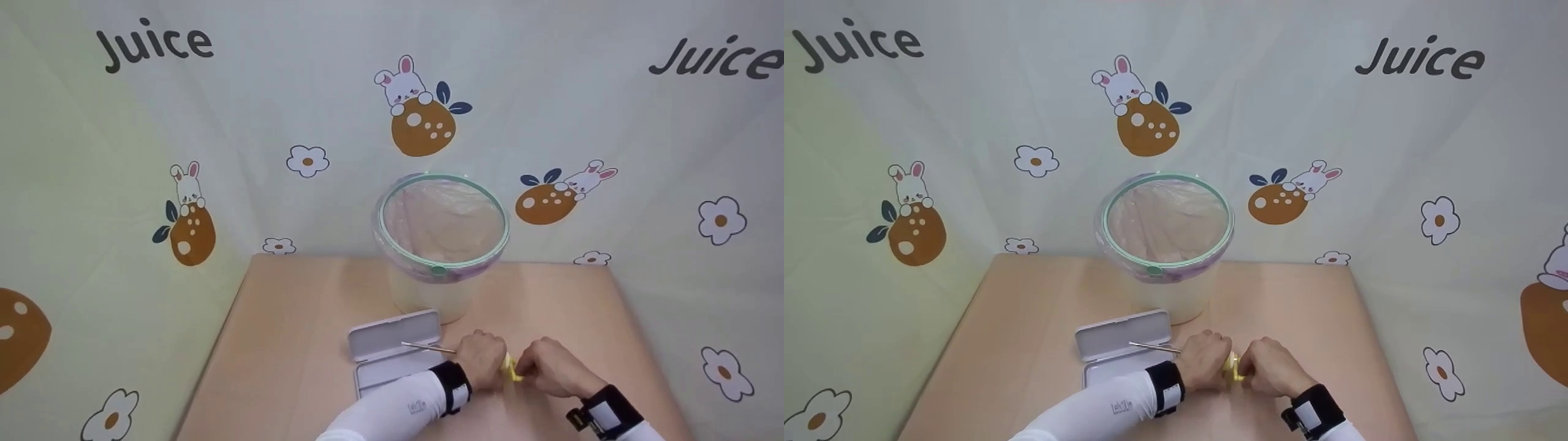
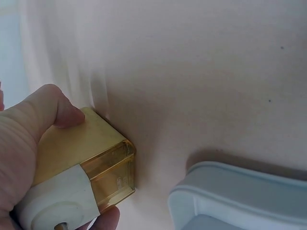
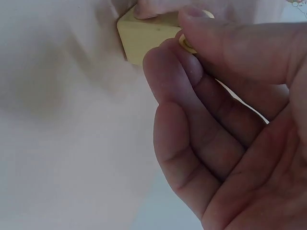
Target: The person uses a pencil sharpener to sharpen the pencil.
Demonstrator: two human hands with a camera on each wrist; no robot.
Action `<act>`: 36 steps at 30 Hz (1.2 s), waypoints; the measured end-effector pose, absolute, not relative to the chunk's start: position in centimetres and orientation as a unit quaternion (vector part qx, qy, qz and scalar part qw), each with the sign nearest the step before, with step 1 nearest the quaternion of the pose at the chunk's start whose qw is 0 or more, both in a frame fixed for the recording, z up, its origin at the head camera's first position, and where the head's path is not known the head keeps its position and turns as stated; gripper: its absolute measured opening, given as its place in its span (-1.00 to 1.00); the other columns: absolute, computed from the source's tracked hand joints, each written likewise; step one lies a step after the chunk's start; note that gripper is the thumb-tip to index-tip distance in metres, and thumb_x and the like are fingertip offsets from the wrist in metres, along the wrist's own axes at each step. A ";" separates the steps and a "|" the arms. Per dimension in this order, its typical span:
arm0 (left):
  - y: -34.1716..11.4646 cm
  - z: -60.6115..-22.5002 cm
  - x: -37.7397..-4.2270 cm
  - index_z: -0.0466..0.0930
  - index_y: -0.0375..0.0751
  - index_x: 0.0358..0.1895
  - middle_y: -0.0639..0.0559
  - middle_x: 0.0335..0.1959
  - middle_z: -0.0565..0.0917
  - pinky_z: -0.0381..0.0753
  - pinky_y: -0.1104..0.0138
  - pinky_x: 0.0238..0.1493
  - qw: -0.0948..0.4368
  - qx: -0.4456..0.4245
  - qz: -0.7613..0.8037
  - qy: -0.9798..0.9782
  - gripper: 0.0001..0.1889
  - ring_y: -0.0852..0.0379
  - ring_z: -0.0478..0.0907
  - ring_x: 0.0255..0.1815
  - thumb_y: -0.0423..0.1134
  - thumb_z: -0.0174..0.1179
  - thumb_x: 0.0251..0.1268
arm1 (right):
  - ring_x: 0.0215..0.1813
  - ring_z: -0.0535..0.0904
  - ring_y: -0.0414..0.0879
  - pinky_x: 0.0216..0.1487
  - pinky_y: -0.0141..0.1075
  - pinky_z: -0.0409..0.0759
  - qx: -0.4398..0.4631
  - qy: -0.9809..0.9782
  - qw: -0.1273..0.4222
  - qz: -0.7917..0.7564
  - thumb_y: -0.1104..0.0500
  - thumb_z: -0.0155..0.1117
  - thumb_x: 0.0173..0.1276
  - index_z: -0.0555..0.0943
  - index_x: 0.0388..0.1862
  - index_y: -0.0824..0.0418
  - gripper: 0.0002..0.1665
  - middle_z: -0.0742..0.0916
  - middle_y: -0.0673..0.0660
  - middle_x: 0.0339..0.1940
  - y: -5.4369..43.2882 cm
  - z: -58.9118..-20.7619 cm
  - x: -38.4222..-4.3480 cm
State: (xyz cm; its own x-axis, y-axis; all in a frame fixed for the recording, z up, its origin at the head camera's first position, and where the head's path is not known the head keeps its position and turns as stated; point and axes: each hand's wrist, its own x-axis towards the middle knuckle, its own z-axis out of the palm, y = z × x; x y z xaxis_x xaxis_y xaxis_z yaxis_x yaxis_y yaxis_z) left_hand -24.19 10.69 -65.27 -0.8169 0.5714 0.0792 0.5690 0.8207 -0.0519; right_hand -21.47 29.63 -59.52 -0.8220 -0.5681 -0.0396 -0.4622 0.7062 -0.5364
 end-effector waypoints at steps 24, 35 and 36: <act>10.6 -65.6 -24.2 0.72 0.13 -0.16 0.23 -0.26 0.81 0.74 0.30 -0.32 0.039 -0.327 0.028 -0.944 -0.52 0.20 0.70 -0.26 0.18 0.71 -0.11 | -0.30 0.75 -0.26 -0.21 -0.35 0.69 -0.241 0.929 0.050 -0.276 0.45 0.60 0.16 0.95 -0.30 0.12 -0.75 0.94 0.05 -0.34 30.6 -63.5 -26.4; 10.2 -65.6 -24.5 0.71 0.08 -0.23 0.19 -0.34 0.77 0.71 0.29 -0.39 0.037 -0.324 -0.003 -0.945 -0.56 0.17 0.68 -0.32 0.15 0.69 -0.11 | -0.43 0.41 -0.49 -0.34 -0.47 0.44 -0.262 0.907 0.042 -0.326 0.50 0.53 0.14 0.90 -0.47 0.03 -0.65 0.77 -0.11 -0.55 30.8 -67.0 -25.2; 10.2 -65.6 -24.5 0.71 0.08 -0.23 0.19 -0.34 0.77 0.70 0.29 -0.40 0.037 -0.323 -0.003 -0.946 -0.56 0.17 0.67 -0.32 0.14 0.68 -0.10 | -0.43 0.40 -0.49 -0.36 -0.47 0.43 -0.264 0.910 0.035 -0.317 0.53 0.50 0.12 0.87 -0.51 0.04 -0.63 0.74 -0.12 -0.56 30.7 -66.9 -25.0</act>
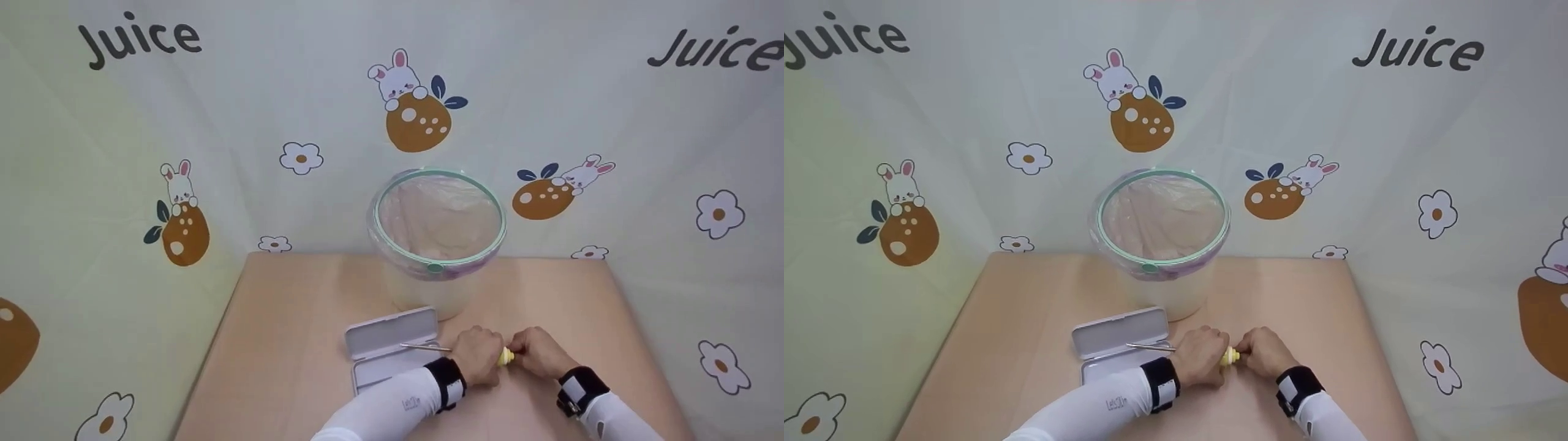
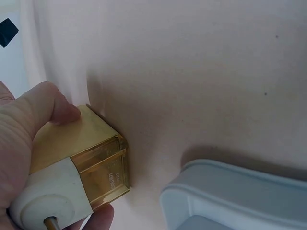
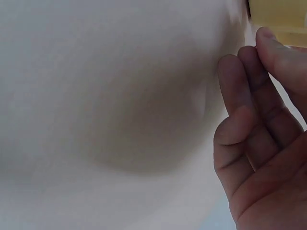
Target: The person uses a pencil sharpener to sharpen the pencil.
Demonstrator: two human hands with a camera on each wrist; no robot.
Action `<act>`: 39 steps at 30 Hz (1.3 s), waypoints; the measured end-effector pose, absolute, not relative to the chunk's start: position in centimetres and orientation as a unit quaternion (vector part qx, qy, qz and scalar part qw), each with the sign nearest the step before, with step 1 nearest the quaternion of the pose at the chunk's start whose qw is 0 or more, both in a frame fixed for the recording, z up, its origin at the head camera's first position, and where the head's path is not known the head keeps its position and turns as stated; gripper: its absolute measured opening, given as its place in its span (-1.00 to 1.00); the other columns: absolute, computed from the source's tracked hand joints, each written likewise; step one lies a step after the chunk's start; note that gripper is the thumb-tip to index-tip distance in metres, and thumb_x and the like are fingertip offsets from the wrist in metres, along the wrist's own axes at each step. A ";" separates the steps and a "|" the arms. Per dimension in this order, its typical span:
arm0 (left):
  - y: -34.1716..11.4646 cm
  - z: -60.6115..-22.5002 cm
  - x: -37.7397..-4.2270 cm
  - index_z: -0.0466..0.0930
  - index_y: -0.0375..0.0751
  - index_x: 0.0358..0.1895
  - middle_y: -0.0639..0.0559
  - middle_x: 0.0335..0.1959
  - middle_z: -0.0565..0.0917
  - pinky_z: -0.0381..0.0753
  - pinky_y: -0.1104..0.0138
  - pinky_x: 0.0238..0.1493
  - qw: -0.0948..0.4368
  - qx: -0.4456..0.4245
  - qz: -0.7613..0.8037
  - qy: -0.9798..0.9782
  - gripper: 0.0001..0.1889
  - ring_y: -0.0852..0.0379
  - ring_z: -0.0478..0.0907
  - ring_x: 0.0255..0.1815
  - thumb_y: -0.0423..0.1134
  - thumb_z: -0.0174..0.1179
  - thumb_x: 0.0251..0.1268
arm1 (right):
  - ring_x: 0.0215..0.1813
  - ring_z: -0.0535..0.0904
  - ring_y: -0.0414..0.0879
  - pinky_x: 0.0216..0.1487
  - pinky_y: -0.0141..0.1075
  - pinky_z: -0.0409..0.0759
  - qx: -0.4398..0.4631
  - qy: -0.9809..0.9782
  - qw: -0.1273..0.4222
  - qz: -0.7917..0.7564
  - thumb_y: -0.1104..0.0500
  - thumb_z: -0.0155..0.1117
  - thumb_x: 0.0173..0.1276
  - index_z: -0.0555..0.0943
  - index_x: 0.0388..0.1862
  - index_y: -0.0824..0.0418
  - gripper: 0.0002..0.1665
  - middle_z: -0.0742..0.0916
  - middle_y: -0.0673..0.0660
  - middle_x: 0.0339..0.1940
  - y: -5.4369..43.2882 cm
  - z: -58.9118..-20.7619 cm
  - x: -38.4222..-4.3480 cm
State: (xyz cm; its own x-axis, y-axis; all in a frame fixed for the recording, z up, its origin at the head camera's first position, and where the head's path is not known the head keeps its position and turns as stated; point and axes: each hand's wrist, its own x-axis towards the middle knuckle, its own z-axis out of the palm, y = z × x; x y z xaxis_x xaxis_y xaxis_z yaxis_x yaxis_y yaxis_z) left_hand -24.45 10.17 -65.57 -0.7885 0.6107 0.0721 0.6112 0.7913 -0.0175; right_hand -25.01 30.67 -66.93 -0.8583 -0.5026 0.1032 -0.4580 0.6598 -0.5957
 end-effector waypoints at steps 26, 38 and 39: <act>10.8 -65.2 -24.1 0.72 0.09 -0.27 0.17 -0.34 0.78 0.68 0.26 -0.40 0.032 -0.290 0.005 -0.956 -0.64 0.13 0.68 -0.32 0.10 0.66 -0.01 | -0.37 0.38 -0.48 -0.33 -0.46 0.49 -0.260 0.934 -0.119 -0.214 0.31 0.64 0.32 0.90 -0.35 0.10 -0.89 0.61 -0.20 -0.43 28.8 -68.9 -19.2; 10.9 -65.4 -24.2 0.74 0.09 -0.30 0.17 -0.36 0.80 0.65 0.27 -0.40 0.042 -0.284 0.003 -0.958 -0.65 0.14 0.66 -0.35 0.19 0.61 0.05 | -0.29 0.67 -0.33 -0.25 -0.28 0.72 -0.265 0.947 -0.049 -0.178 0.31 0.61 0.37 0.92 -0.15 0.14 -0.88 0.77 -0.12 -0.31 29.0 -66.8 -18.0; 10.8 -65.3 -24.2 0.74 0.09 -0.30 0.17 -0.36 0.80 0.64 0.27 -0.40 0.041 -0.285 0.002 -0.958 -0.65 0.14 0.66 -0.34 0.19 0.61 0.05 | -0.26 0.72 -0.29 -0.22 -0.25 0.76 -0.267 0.947 -0.045 -0.174 0.32 0.61 0.36 0.92 -0.14 0.15 -0.86 0.79 -0.11 -0.29 28.9 -66.6 -18.0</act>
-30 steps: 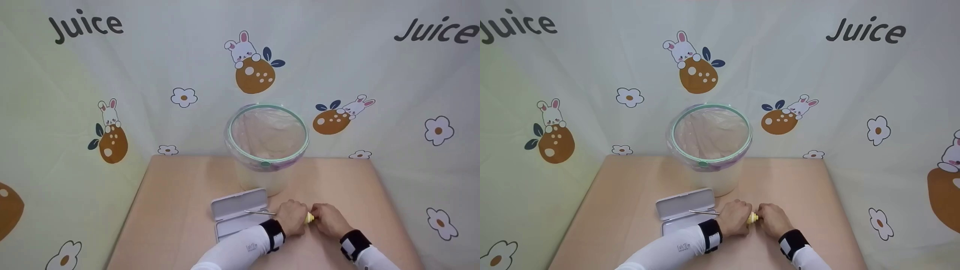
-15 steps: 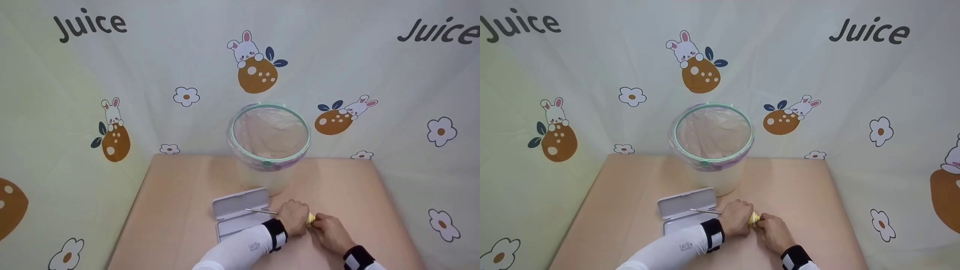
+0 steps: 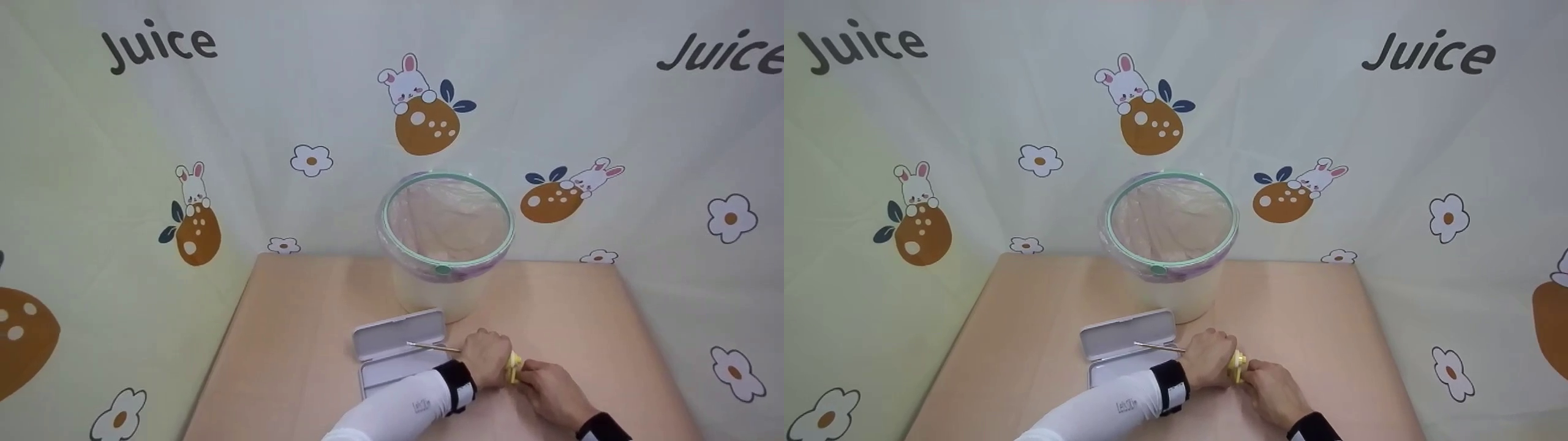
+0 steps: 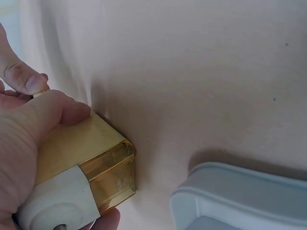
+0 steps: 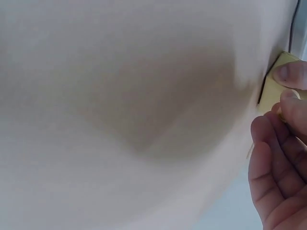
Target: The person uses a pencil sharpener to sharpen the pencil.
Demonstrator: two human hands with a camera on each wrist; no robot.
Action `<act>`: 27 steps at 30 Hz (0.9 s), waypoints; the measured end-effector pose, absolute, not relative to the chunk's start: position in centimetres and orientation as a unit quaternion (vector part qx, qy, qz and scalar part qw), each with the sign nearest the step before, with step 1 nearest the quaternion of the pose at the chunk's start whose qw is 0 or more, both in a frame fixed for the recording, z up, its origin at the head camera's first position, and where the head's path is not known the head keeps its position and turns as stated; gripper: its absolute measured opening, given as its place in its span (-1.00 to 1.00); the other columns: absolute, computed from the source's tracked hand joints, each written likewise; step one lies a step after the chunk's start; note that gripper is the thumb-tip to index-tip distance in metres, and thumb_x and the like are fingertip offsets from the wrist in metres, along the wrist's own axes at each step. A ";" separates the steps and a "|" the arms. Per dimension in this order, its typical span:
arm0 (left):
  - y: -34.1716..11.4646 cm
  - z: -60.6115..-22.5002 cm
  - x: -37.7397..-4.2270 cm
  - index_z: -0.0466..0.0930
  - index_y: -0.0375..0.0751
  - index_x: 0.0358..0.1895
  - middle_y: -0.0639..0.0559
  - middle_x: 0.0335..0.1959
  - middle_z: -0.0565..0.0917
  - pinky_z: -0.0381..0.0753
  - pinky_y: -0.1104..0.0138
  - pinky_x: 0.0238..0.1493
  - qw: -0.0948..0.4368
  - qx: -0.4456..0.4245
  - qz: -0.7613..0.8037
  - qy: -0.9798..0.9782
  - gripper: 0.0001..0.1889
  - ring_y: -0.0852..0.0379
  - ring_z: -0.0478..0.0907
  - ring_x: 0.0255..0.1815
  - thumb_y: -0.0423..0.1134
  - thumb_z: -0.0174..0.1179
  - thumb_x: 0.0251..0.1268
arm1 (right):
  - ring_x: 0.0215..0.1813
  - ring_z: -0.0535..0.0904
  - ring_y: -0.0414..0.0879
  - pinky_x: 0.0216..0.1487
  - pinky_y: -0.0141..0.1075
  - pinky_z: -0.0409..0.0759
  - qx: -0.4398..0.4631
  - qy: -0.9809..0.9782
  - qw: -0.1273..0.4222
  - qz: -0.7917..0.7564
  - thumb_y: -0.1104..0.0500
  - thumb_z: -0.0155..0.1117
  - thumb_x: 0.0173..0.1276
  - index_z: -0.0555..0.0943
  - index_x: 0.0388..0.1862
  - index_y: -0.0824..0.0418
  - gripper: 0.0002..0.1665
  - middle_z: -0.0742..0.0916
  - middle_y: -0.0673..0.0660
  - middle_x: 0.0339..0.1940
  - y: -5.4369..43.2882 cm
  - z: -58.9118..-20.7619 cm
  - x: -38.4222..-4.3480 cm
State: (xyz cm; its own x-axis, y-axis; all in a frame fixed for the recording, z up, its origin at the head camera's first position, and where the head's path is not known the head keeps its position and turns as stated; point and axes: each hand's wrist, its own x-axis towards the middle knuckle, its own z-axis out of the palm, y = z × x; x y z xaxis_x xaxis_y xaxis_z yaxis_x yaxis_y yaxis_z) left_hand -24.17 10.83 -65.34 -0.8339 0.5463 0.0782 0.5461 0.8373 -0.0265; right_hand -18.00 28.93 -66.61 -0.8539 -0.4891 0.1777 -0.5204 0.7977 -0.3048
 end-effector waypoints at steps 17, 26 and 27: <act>10.6 -65.5 -24.3 0.75 0.06 -0.30 0.13 -0.34 0.81 0.72 0.26 -0.37 0.056 -0.287 -0.014 -0.956 -0.78 0.12 0.72 -0.30 0.01 0.59 0.15 | -0.34 0.71 -0.33 -0.31 -0.37 0.72 0.323 -0.924 0.128 0.159 0.42 0.68 0.17 0.92 -0.24 0.16 -0.77 0.80 -0.11 -0.38 29.4 -62.0 -18.1; 10.4 -65.5 -24.4 0.73 0.08 -0.27 0.16 -0.32 0.79 0.71 0.26 -0.38 0.043 -0.297 -0.005 -0.954 -0.72 0.14 0.69 -0.30 0.05 0.62 0.09 | -0.38 0.69 -0.35 -0.34 -0.37 0.69 0.294 -0.926 0.151 0.182 0.39 0.75 0.11 0.91 -0.28 0.11 -0.75 0.82 -0.14 -0.42 29.2 -60.9 -19.1; 10.3 -65.4 -24.5 0.73 0.08 -0.27 0.16 -0.32 0.79 0.71 0.26 -0.37 0.044 -0.297 -0.008 -0.954 -0.71 0.14 0.69 -0.30 0.05 0.62 0.08 | -0.39 0.68 -0.37 -0.34 -0.38 0.68 0.288 -0.927 0.151 0.189 0.39 0.77 0.09 0.91 -0.29 0.10 -0.73 0.82 -0.15 -0.43 29.2 -60.9 -19.3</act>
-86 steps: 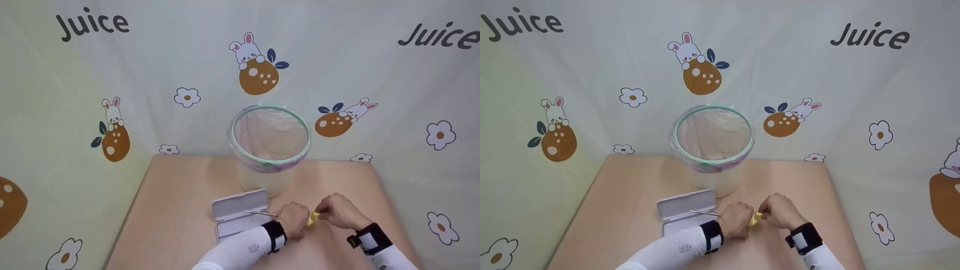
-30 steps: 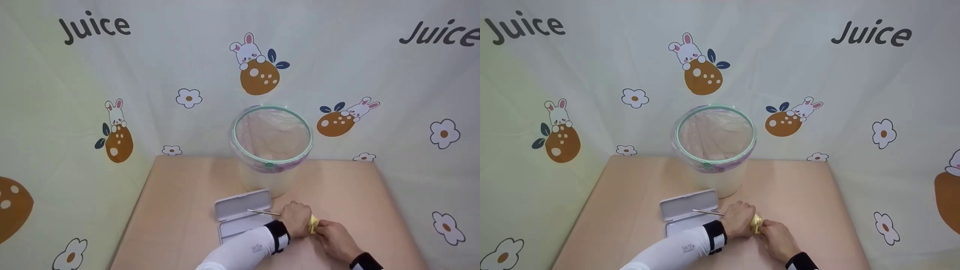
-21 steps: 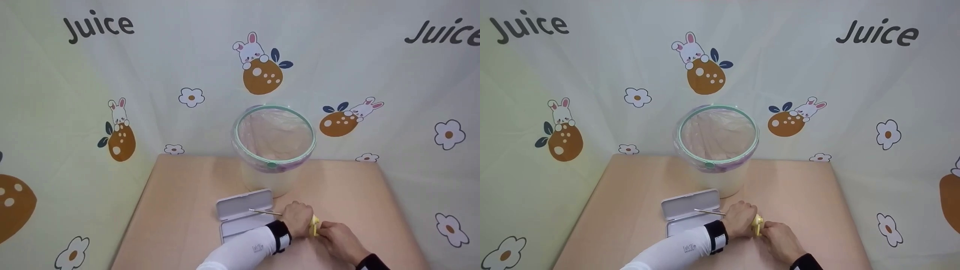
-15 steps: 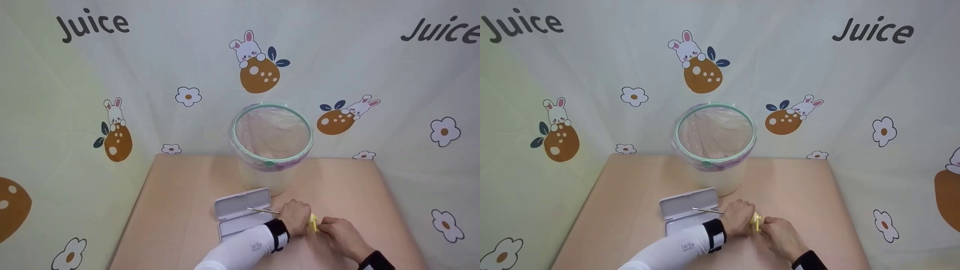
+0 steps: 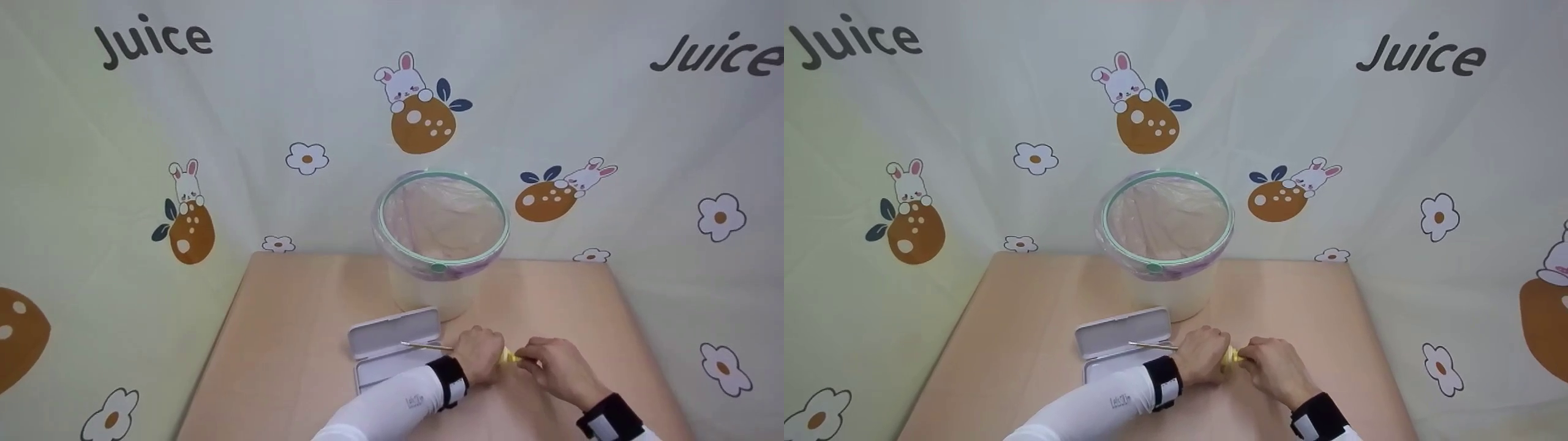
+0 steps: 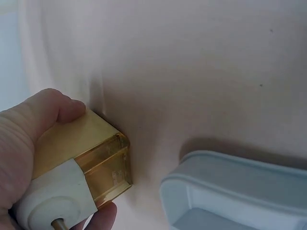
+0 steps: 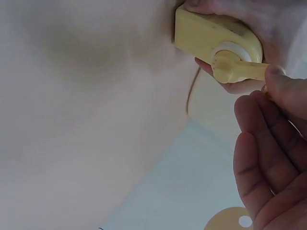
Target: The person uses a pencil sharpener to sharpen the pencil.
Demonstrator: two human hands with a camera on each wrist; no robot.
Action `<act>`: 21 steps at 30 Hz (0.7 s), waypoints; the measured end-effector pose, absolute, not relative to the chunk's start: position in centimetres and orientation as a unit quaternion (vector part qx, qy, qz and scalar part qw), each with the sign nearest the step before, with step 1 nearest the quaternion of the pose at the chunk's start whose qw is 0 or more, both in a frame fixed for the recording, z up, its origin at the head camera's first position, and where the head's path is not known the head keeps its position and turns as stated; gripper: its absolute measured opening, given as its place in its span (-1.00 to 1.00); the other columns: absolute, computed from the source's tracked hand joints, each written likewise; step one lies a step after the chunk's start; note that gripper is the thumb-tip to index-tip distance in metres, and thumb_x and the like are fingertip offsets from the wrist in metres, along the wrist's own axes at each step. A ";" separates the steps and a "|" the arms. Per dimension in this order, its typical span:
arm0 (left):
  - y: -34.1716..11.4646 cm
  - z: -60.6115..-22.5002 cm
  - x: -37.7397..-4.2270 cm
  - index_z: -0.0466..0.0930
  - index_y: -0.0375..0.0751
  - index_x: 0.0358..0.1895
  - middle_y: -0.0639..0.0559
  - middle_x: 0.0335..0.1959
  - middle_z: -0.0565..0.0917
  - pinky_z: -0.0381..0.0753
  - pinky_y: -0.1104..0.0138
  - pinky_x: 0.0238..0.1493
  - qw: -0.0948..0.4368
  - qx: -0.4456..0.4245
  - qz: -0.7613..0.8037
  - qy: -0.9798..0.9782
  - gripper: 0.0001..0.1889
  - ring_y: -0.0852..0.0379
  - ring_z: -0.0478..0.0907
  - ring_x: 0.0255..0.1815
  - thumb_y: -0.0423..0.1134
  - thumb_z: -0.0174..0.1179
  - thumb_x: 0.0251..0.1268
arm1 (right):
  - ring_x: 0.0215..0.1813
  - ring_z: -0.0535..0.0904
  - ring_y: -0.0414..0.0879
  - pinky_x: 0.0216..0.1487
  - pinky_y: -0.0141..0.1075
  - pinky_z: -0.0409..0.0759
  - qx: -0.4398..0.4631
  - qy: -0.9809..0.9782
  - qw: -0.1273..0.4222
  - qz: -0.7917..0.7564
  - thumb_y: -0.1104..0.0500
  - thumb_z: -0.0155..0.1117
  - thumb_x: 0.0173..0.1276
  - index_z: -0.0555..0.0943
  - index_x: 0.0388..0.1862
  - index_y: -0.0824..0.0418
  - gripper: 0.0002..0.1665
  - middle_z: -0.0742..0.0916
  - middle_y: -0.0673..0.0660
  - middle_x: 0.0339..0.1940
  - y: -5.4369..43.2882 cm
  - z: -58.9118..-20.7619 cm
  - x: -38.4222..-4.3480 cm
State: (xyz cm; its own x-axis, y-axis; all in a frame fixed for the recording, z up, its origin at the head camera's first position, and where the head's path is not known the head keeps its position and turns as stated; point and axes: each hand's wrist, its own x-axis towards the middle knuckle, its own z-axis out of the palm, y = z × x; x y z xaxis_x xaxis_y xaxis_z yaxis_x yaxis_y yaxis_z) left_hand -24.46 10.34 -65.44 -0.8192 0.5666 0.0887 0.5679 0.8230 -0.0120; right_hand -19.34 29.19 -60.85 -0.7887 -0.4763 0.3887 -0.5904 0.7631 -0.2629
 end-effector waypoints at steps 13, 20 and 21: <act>10.3 -65.8 -24.7 0.74 0.06 -0.18 0.17 -0.29 0.79 0.73 0.28 -0.34 0.042 -0.319 0.000 -0.947 -0.63 0.15 0.69 -0.28 0.05 0.66 -0.02 | -0.36 0.75 -0.19 -0.27 -0.32 0.73 0.164 -0.950 0.150 0.220 0.40 0.70 0.21 0.94 -0.22 0.19 -0.80 0.85 -0.04 -0.41 28.6 -64.0 -23.1; 10.4 -65.9 -24.7 0.71 0.11 -0.27 0.21 -0.37 0.77 0.66 0.29 -0.43 0.045 -0.323 -0.001 -0.945 -0.63 0.18 0.66 -0.35 0.11 0.68 -0.04 | -0.45 0.51 -0.42 -0.39 -0.39 0.55 0.190 -0.943 0.102 0.252 0.50 0.57 0.15 0.86 -0.51 0.11 -0.71 0.73 -0.17 -0.54 28.9 -67.9 -21.7; 10.3 -65.8 -24.8 0.71 0.11 -0.30 0.20 -0.38 0.76 0.65 0.28 -0.44 0.046 -0.319 -0.005 -0.947 -0.63 0.17 0.67 -0.35 0.09 0.69 -0.07 | -0.46 0.46 -0.44 -0.40 -0.40 0.51 0.195 -0.941 0.096 0.258 0.48 0.58 0.16 0.84 -0.54 0.09 -0.70 0.71 -0.18 -0.55 28.8 -68.0 -21.5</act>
State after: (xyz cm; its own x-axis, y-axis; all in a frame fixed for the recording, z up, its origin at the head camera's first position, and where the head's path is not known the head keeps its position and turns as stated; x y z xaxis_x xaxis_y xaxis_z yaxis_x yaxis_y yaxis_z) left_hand -24.83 10.27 -65.76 -0.7918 0.6040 0.0906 0.6049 0.7960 -0.0199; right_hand -21.51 28.80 -68.01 -0.9050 -0.3184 0.2823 -0.4177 0.7909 -0.4471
